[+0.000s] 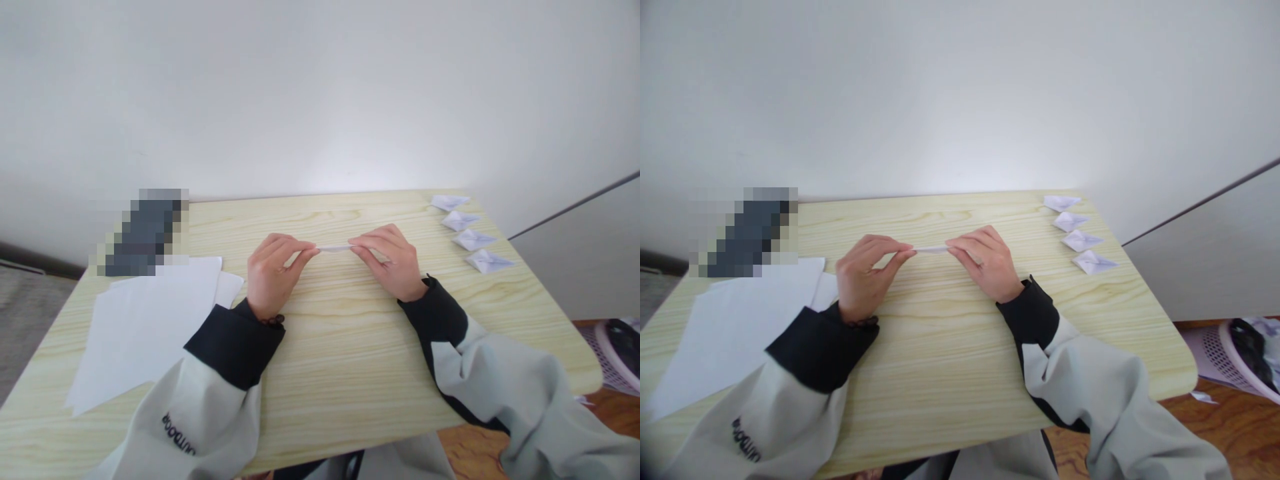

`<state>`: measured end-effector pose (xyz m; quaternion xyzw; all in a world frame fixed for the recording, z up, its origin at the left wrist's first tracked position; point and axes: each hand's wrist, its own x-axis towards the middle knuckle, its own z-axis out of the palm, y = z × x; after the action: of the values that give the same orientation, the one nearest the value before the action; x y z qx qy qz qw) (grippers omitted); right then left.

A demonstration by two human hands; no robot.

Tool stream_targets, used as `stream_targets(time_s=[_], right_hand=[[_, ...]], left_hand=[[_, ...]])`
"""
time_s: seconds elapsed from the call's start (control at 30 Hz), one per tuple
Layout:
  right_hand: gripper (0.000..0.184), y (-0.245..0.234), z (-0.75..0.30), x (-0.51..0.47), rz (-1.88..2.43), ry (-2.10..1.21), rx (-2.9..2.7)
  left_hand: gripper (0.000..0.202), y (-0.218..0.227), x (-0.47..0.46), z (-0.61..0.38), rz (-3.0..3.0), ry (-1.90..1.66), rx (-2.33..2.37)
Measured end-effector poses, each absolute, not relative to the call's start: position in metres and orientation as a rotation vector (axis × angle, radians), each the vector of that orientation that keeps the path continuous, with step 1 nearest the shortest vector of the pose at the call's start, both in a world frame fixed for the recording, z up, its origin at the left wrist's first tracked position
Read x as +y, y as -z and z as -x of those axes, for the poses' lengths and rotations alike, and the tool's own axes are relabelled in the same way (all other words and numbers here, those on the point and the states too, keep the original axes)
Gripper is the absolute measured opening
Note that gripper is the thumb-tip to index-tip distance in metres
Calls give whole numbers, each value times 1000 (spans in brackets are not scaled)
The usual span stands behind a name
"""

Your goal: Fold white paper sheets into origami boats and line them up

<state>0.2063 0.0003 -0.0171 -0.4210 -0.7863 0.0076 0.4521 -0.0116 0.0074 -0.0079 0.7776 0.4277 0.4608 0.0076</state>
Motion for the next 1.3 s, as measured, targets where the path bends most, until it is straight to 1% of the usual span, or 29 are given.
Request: stream_targets(time_s=[0.13, 0.27, 0.4, 0.6, 0.83, 1.1, 1.3], right_hand=[[13, 16, -206, -1, 1053, -87, -1856], [9, 16, -205, -1, 1001, -125, -1904], [8, 15, -205, -2, 967, -170, -1925], [8, 14, -204, -3, 1042, -232, -1884], [5, 15, -202, -4, 1075, -180, -1819], [8, 14, -202, -3, 1049, -105, -1807], [11, 18, -204, -3, 1107, -119, -1754]], left_hand=[[11, 7, 6, 11, -2414, -1393, 1320], [12, 8, 6, 12, -2427, -1347, 1238], [6, 8, 8, 12, -2468, -1383, 1158], [7, 9, 9, 13, -2483, -1416, 1198], [5, 10, 9, 13, -2486, -1452, 1197], [6, 7, 7, 12, -2393, -1457, 1185], [8, 7, 4, 11, -2232, -1486, 1345]])
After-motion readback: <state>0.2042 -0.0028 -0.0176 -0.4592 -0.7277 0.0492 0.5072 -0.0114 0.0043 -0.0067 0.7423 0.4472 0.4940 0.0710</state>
